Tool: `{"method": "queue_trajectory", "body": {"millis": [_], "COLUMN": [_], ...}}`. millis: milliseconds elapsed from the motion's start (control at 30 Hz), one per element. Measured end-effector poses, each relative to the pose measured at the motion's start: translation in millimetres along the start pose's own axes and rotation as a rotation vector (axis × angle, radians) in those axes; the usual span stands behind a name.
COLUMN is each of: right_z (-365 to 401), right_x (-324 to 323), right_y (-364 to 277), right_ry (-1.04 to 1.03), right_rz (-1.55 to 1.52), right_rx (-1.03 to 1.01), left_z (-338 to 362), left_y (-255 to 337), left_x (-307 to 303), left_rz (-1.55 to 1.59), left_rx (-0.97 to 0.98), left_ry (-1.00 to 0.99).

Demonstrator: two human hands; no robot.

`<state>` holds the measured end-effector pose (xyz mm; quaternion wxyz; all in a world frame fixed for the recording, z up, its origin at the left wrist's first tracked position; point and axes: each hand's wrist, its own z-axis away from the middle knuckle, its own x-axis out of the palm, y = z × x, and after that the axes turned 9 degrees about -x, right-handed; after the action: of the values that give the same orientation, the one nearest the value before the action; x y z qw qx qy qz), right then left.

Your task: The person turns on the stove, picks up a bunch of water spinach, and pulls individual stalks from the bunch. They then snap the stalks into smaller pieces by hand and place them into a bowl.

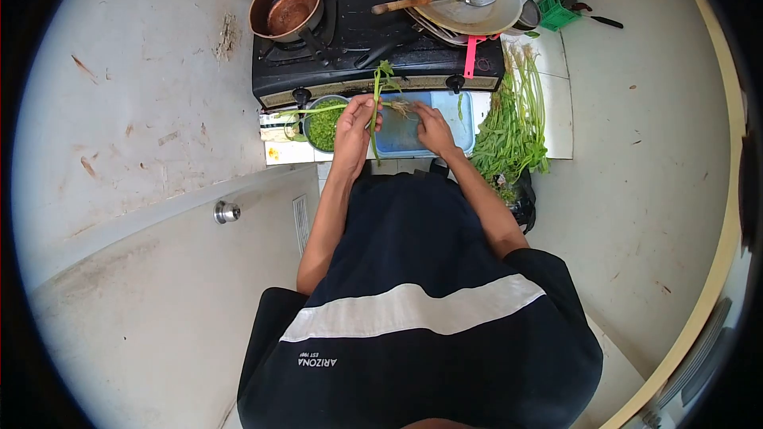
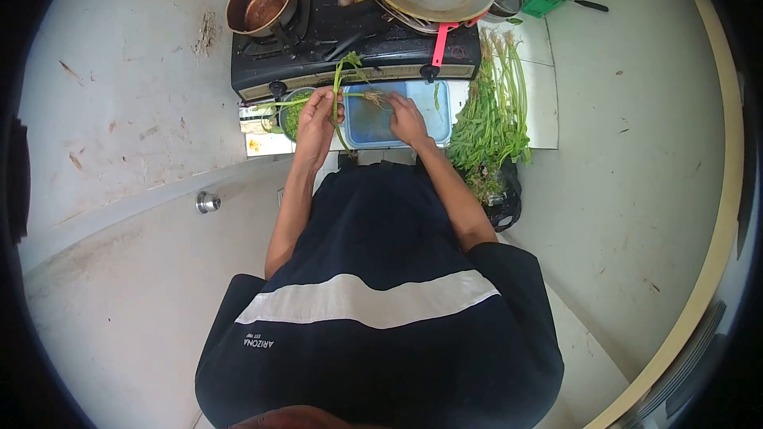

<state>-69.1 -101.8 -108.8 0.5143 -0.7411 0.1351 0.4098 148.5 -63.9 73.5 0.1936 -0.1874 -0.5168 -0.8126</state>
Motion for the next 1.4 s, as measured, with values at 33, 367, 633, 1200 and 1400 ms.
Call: {"method": "queue_trajectory", "body": {"millis": [33, 367, 633, 1200, 1400], "right_z": [3, 4, -25, -6, -3], "right_x": [-3, -77, -165, -152, -151], "right_y": [-2, -77, -175, -159, -159], "right_ry": [0.003, 0.117, 0.47, 0.422, 0.42], "right_rz": [0.004, -0.018, -0.325, -0.219, -0.189], "right_rx": [0.001, 0.12, -0.244, -0.212, -0.211], "left_z": [0, -4, -4, 3, 4], "left_y": [2, -1, -9, -11, -12], "left_x": [1, 7, 23, 34, 38], "left_rz": [0.02, 0.0, -0.136, -0.151, -0.119], "left_rx": [0.005, 0.004, 0.018, -0.026, -0.024], "left_ry": [0.006, 0.004, -0.11, -0.223, -0.235]}}
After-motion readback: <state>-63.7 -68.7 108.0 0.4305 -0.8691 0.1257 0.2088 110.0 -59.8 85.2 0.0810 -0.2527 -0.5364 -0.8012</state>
